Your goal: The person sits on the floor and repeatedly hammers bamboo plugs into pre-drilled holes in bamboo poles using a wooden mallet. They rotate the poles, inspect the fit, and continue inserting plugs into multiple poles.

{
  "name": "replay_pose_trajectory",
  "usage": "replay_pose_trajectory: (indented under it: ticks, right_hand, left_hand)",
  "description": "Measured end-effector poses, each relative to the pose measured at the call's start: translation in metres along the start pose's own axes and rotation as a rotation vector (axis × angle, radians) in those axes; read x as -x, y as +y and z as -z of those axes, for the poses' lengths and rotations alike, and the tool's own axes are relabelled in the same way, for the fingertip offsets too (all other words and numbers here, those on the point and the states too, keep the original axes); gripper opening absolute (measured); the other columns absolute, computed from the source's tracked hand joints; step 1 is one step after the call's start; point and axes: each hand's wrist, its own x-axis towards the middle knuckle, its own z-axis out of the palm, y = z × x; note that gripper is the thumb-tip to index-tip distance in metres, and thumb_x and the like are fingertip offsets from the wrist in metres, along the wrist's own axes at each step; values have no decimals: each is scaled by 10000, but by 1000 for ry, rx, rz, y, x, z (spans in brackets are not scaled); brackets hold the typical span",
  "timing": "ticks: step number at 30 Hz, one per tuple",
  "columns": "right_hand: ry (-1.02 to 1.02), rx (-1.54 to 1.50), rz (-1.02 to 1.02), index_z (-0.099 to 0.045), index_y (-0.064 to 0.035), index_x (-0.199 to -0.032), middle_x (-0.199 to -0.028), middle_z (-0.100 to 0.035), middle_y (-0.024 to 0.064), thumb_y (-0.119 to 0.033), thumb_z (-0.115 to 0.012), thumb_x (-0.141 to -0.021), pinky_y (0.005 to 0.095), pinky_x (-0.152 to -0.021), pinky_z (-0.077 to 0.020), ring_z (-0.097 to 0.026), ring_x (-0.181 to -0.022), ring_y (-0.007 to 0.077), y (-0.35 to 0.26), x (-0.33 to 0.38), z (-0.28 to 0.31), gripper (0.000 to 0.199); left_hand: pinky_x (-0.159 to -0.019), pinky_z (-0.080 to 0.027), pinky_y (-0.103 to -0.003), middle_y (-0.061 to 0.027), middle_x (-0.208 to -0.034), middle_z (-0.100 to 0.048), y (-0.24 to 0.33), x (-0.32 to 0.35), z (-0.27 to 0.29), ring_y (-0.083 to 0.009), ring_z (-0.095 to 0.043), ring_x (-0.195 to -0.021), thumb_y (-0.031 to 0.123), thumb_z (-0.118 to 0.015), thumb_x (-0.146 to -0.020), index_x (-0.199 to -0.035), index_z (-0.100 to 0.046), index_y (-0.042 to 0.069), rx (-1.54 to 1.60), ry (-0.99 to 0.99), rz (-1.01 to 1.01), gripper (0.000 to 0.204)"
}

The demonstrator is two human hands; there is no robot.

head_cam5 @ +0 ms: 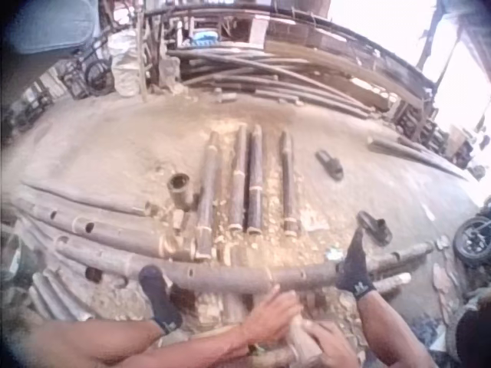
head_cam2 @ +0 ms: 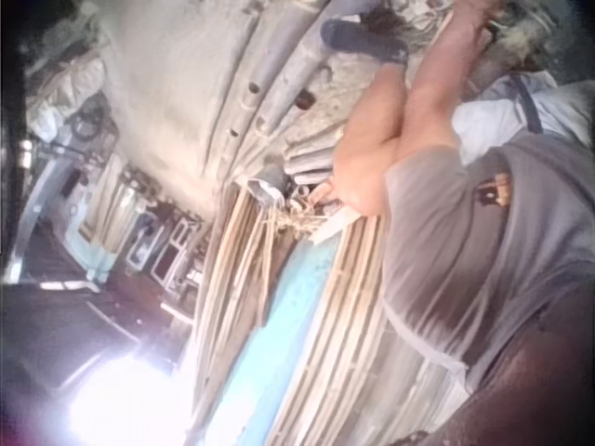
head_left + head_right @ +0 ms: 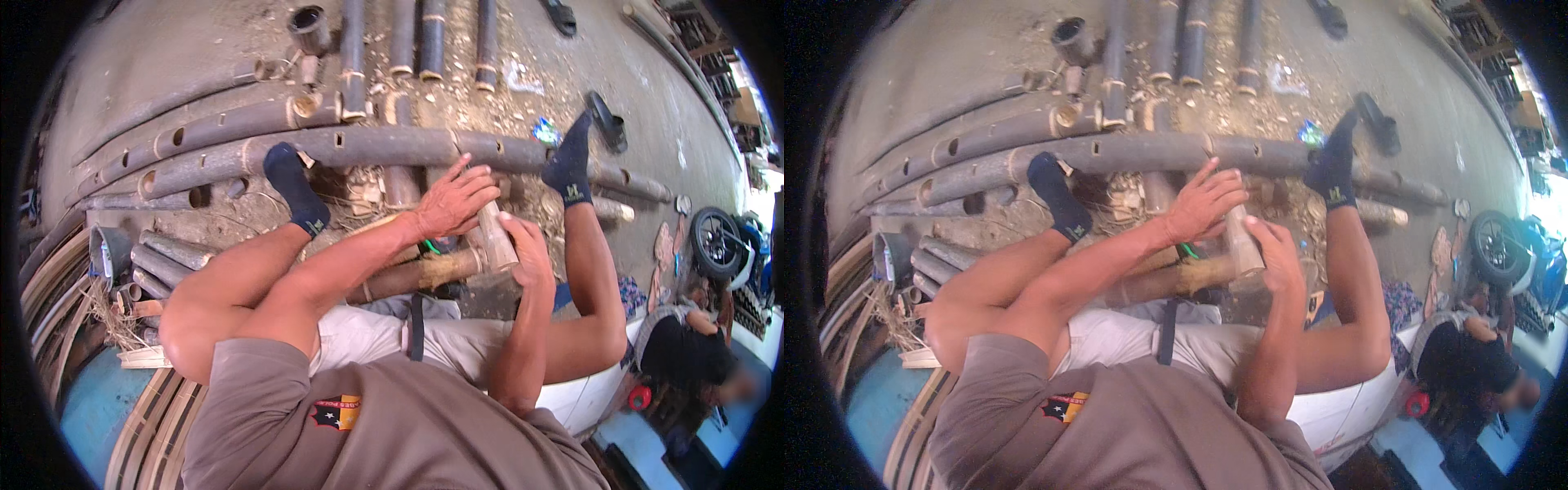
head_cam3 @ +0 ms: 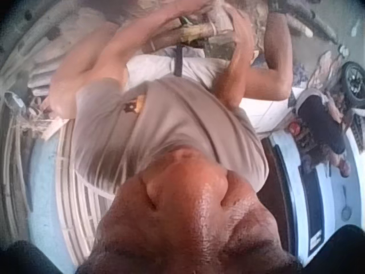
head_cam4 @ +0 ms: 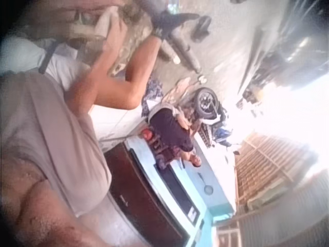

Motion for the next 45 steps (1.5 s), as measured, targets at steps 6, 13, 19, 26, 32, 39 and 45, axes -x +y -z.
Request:
replay_pose_trajectory:
  ticks: [6,13,19,26,32,39,45]
  right_hand:
    - [-29,953,214,-555,-86,-1390,-983,-696,133,-385,-724,-940,430,-755,-575,-698,-859,288,78,-5,-28,566]
    - [-205,1790,485,-581,-249,-1390,-1321,-531,162,-344,-763,-824,657,-1097,-342,-494,-1248,381,173,-6,-50,602]
    - [-199,1783,540,-592,-225,-1359,-1318,-541,245,-264,-706,-860,677,-1147,-294,-492,-1293,425,153,-3,-47,514]
    - [-340,1272,-118,-569,-129,-1399,-1259,-668,240,-492,-830,-744,489,-1016,-500,-640,-1181,451,14,14,-64,793]
    - [-100,223,-36,-422,48,-1508,-1334,-632,180,-390,-833,-807,401,-1085,-473,-596,-1258,254,4,21,-39,923]
    - [-229,-988,49,-422,7,-1447,-1109,-606,212,-665,-607,-914,487,-749,-613,-676,-881,339,-5,38,-52,877]
    - [-134,-841,206,-444,7,-1423,-1135,-603,200,-673,-597,-911,489,-746,-600,-677,-895,333,-12,43,-32,864]
  left_hand:
    - [-859,-560,-457,-162,-972,-701,-48,-25,47,-375,-695,-907,242,-787,-751,-1157,-599,46,330,464,622,489]
    - [-856,-531,-420,-140,-985,-676,-203,-46,169,-274,-656,-888,446,-689,-967,-1215,-558,-51,282,1152,759,570]
    - [-758,-509,-352,-73,-893,-621,-297,-41,252,-187,-601,-796,394,-693,-979,-1171,-568,-44,462,1242,834,495]
    - [-973,-498,-444,-242,-1126,-719,-372,-28,244,-369,-687,-1057,350,-766,-891,-1208,-600,-59,75,1174,929,544]
    - [-979,-501,-479,-255,-1127,-729,-390,-25,234,-411,-691,-1091,400,-776,-865,-1206,-629,-56,-61,990,1034,588]
    - [-915,-525,-443,-208,-1095,-729,-351,-61,215,-345,-700,-983,313,-732,-888,-1198,-603,-65,13,1216,815,506]
    - [-695,-536,-395,-125,-954,-685,-184,-88,176,-199,-645,-783,236,-734,-862,-1164,-580,-14,388,1146,716,421]
